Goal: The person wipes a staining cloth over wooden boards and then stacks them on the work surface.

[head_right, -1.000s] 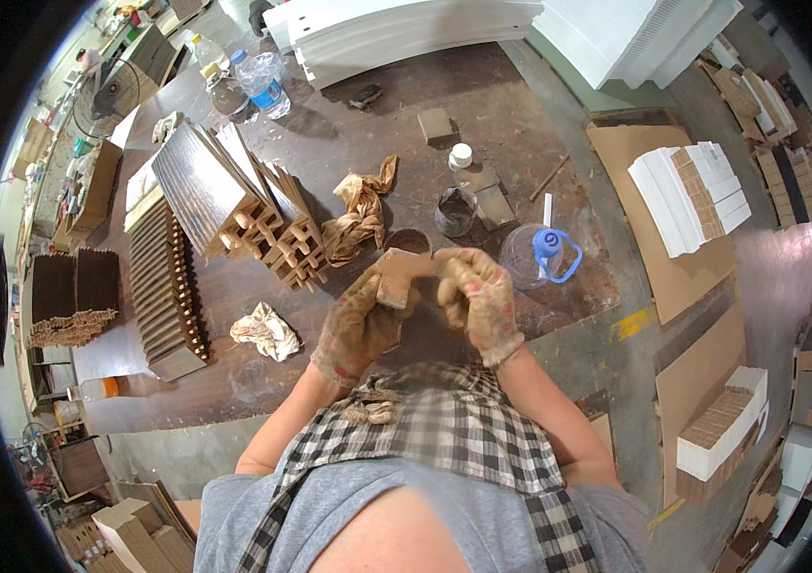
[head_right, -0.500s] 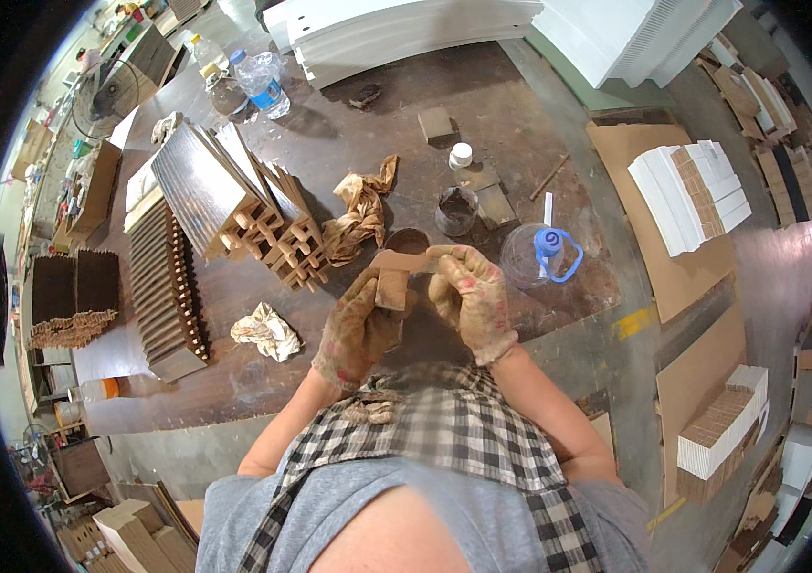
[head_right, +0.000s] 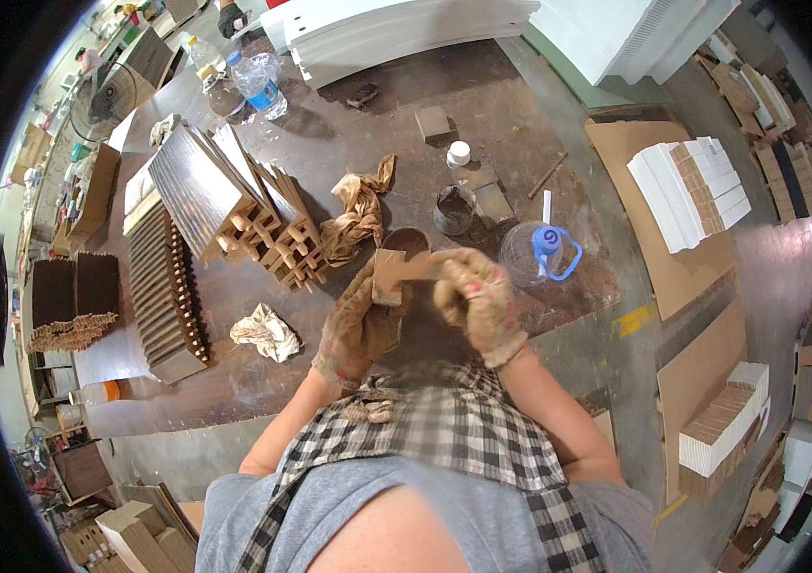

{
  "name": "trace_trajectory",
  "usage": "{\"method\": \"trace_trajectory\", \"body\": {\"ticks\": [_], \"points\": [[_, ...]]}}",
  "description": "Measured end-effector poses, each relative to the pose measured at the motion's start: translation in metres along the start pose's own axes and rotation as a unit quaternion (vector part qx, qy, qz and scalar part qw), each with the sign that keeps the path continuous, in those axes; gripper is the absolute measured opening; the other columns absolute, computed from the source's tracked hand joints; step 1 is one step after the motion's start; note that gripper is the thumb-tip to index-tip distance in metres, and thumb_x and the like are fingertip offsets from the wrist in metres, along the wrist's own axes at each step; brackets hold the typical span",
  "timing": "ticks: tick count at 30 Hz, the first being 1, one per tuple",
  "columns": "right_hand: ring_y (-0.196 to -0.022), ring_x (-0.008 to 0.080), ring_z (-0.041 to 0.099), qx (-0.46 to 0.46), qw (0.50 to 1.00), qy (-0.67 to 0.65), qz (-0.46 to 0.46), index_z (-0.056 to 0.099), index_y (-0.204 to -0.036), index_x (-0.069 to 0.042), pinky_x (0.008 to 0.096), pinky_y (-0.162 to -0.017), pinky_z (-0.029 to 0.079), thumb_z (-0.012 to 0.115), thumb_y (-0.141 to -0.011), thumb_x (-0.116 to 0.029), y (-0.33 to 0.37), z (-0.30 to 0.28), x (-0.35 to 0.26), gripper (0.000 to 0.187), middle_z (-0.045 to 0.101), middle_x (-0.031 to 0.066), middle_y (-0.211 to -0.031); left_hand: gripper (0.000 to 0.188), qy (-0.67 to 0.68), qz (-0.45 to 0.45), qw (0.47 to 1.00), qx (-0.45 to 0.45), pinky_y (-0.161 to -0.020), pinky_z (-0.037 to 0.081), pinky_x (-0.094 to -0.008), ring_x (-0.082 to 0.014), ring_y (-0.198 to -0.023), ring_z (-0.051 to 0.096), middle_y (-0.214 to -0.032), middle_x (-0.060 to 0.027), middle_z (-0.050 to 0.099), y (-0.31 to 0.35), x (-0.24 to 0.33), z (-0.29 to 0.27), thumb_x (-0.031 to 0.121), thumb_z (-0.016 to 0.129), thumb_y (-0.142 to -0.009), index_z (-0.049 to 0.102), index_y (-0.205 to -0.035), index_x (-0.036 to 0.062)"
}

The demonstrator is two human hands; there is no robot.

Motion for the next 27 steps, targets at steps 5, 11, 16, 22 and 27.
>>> {"method": "trace_trajectory", "body": {"ticks": [5, 11, 16, 22, 27], "points": [[-0.051, 0.0048, 0.044, 0.096, 0.993, -0.058, -0.028, 0.062, -0.11, -0.001, 0.0209, -0.045, 0.033, 0.054, -0.101, -0.017, -0.007, -0.024, 0.015, 0.02, 0.057, -0.0004, -0.067, 0.044, 0.019, -0.002, 0.999, 0.044, -0.098, 0.049, -0.0341, -0.0226, -0.118, 0.058, -0.13, -0.0131, 0.058, -0.001, 0.001, 0.0, 0.006, 0.058, -0.096, 0.047, -0.138, -0.0003], [-0.049, 0.0047, 0.042, 0.078, 0.996, -0.051, -0.009, 0.061, -0.112, -0.002, 0.0203, -0.043, 0.031, 0.053, -0.1, -0.016, -0.001, -0.001, 0.024, 0.02, 0.056, -0.0008, -0.066, 0.048, -0.315, 0.1, 0.944, 0.005, -0.104, 0.047, -0.0359, -0.0221, -0.122, 0.055, -0.137, -0.0139, 0.053, 0.0, 0.01, 0.011, 0.016, 0.053, -0.101, 0.038, -0.144, -0.0005], [-0.049, 0.0043, 0.042, 0.068, 0.995, -0.068, -0.01, 0.061, -0.112, -0.003, 0.02, -0.042, 0.03, 0.053, -0.101, -0.017, 0.001, 0.0, 0.019, 0.02, 0.056, -0.0012, -0.067, 0.044, -0.136, 0.065, 0.988, 0.036, -0.099, 0.048, -0.0327, -0.0253, -0.121, 0.056, -0.137, -0.0149, 0.051, 0.001, 0.006, 0.008, -0.003, 0.057, -0.093, 0.048, -0.137, -0.0016], [-0.049, 0.0051, 0.042, 0.119, 0.988, -0.101, -0.011, 0.061, -0.111, -0.002, 0.0204, -0.043, 0.03, 0.053, -0.101, -0.019, -0.006, -0.019, 0.028, 0.022, 0.056, -0.0013, -0.067, 0.045, -0.256, 0.105, 0.961, 0.026, -0.1, 0.047, -0.0312, -0.0205, -0.12, 0.055, -0.136, -0.0117, 0.051, 0.006, 0.012, 0.016, 0.0, 0.057, -0.095, 0.046, -0.139, -0.0011], [-0.048, 0.0054, 0.042, 0.082, 0.996, -0.046, -0.005, 0.062, -0.11, -0.002, 0.0205, -0.044, 0.032, 0.052, -0.101, -0.016, -0.003, 0.002, 0.021, 0.02, 0.053, -0.0019, -0.064, 0.045, -0.194, 0.063, 0.979, 0.006, -0.105, 0.045, -0.0348, -0.0191, -0.122, 0.053, -0.136, -0.0096, 0.052, 0.003, 0.007, 0.01, 0.013, 0.055, -0.1, 0.043, -0.141, 0.0011]]}}
Point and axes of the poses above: each hand's wrist, its own y-axis away from the middle knuckle, its own z-axis out of the palm, x = y × z, the point moved 6 cm from there along -y, towards the middle knuckle
